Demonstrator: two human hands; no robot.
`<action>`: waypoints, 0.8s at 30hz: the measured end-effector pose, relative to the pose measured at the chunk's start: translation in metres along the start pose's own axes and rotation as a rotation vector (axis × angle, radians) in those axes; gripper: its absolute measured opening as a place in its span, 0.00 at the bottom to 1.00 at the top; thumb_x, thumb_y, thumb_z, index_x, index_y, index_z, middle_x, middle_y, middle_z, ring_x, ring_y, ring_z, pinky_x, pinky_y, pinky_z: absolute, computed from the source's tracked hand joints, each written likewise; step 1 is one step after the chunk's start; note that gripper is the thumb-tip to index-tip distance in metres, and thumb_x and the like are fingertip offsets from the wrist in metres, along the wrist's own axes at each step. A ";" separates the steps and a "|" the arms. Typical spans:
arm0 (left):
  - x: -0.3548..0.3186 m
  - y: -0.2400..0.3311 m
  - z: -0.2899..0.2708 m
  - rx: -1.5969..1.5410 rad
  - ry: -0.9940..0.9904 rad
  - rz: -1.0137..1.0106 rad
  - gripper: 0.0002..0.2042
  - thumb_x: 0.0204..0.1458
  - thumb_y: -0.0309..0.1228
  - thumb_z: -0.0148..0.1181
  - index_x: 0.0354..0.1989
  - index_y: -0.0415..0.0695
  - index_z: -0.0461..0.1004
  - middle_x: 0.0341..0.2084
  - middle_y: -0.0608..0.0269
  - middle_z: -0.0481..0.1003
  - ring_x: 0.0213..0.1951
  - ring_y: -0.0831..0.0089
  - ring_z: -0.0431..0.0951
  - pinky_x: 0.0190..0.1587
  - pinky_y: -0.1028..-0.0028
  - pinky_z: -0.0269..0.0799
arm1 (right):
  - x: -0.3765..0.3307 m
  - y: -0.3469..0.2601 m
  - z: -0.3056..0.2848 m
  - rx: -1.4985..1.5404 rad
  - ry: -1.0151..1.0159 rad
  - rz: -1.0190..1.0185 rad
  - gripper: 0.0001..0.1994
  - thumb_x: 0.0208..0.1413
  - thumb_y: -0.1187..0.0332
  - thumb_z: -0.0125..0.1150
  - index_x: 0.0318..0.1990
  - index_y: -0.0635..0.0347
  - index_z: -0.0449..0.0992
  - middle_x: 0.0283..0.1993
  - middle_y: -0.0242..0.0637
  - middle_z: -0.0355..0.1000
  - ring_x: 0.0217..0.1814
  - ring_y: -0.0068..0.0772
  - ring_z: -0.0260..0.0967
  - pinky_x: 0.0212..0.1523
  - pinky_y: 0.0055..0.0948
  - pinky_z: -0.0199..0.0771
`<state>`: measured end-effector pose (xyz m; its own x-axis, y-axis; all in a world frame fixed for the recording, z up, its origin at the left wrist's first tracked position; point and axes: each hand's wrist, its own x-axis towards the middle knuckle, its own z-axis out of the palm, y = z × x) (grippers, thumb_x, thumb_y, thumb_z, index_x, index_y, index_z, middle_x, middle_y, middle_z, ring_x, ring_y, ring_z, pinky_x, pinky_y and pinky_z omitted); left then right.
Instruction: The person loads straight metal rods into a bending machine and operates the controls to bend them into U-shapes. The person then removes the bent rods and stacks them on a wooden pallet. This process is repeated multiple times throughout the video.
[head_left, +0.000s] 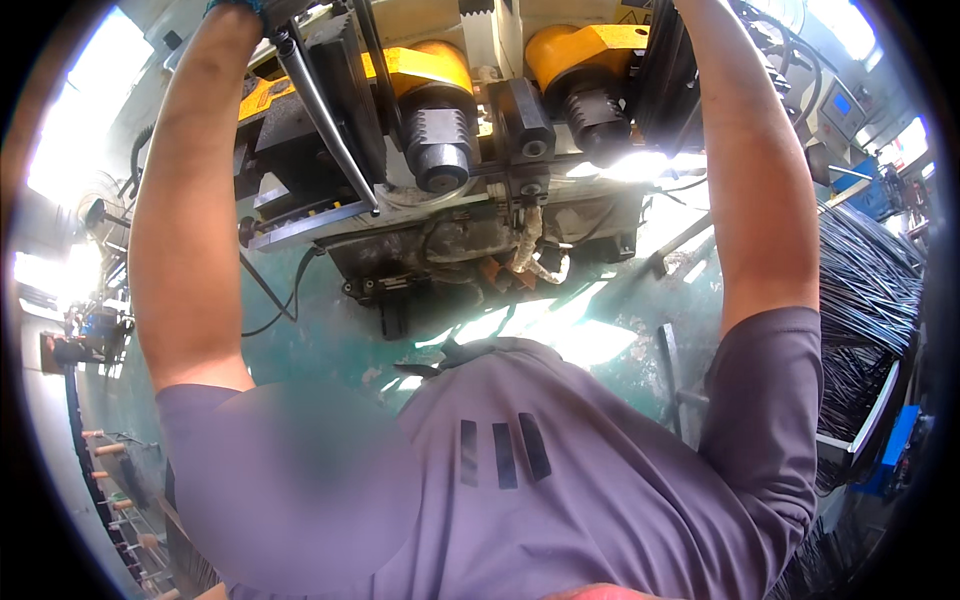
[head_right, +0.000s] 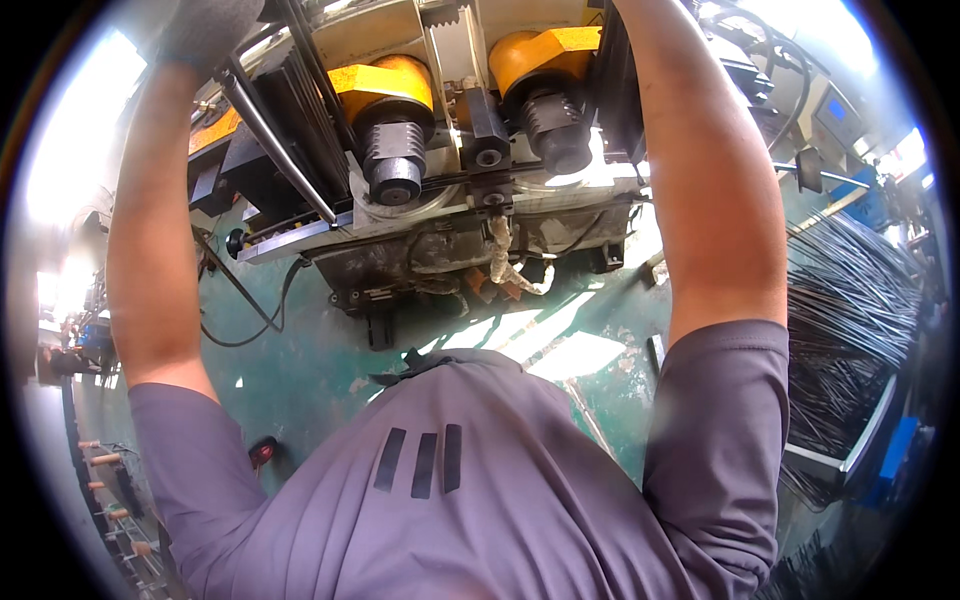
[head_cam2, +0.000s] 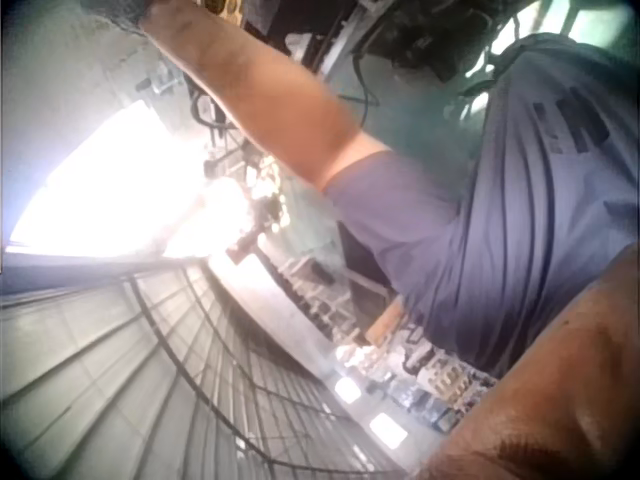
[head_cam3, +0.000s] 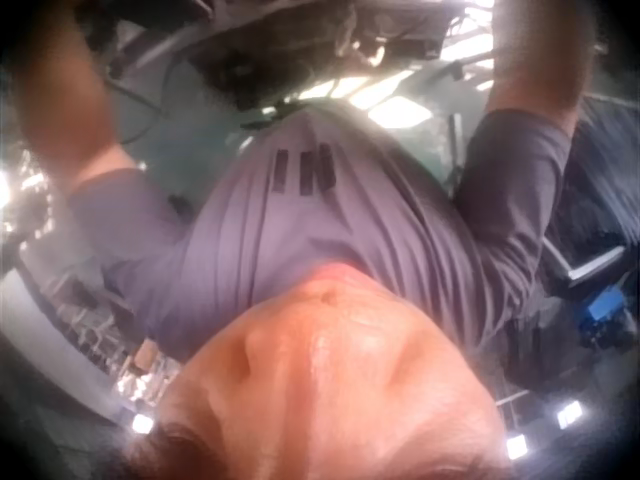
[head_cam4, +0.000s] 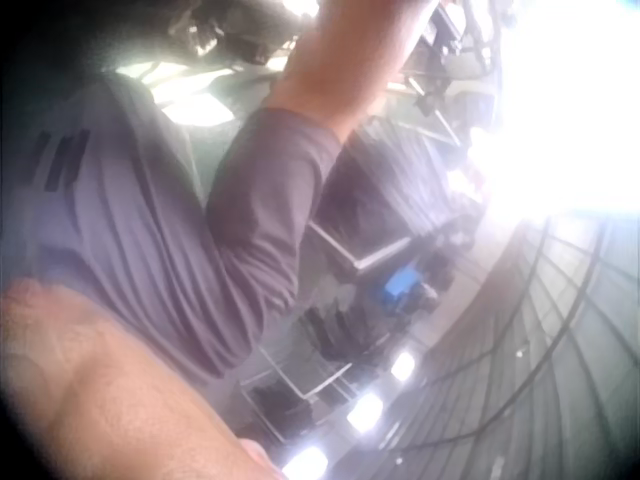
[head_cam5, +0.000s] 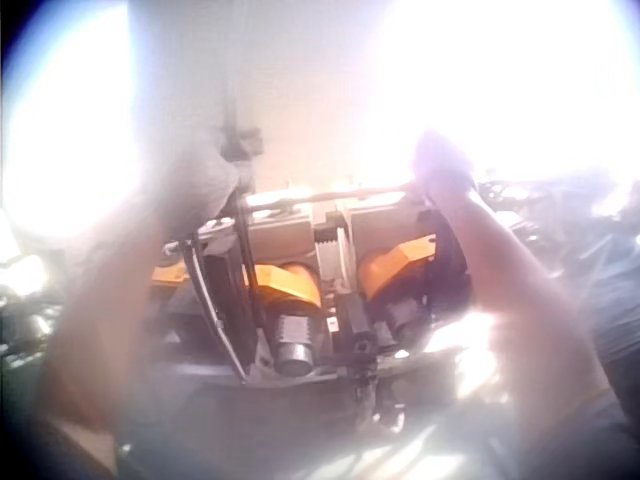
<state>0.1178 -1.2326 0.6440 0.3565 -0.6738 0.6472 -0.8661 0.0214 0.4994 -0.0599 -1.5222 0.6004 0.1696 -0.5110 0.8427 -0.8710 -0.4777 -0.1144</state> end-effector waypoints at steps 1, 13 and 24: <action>-0.002 0.001 -0.012 0.050 -0.015 0.003 0.05 0.62 0.25 0.60 0.41 0.37 0.81 0.28 0.60 0.79 0.31 0.71 0.79 0.34 0.68 0.76 | -0.002 -0.010 0.000 0.044 -0.005 -0.005 0.15 0.66 0.68 0.58 0.57 0.60 0.75 0.53 0.50 0.81 0.57 0.53 0.81 0.57 0.45 0.81; 0.014 -0.016 -0.007 0.063 -0.114 -0.196 0.09 0.68 0.31 0.60 0.46 0.36 0.76 0.31 0.60 0.79 0.31 0.68 0.80 0.35 0.67 0.78 | 0.006 0.001 0.014 -0.003 0.143 -0.181 0.14 0.67 0.71 0.55 0.57 0.60 0.74 0.53 0.52 0.79 0.56 0.56 0.81 0.55 0.48 0.82; 0.002 -0.005 0.012 0.054 -0.037 -0.093 0.13 0.63 0.36 0.65 0.42 0.36 0.82 0.25 0.60 0.80 0.27 0.71 0.81 0.29 0.69 0.76 | 0.010 -0.003 0.008 0.013 0.071 -0.113 0.13 0.68 0.71 0.53 0.55 0.62 0.78 0.54 0.52 0.77 0.58 0.51 0.79 0.58 0.42 0.80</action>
<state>0.1186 -1.2428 0.6364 0.4245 -0.6975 0.5773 -0.8478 -0.0823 0.5239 -0.0516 -1.5314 0.6053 0.2326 -0.4017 0.8858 -0.8420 -0.5389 -0.0233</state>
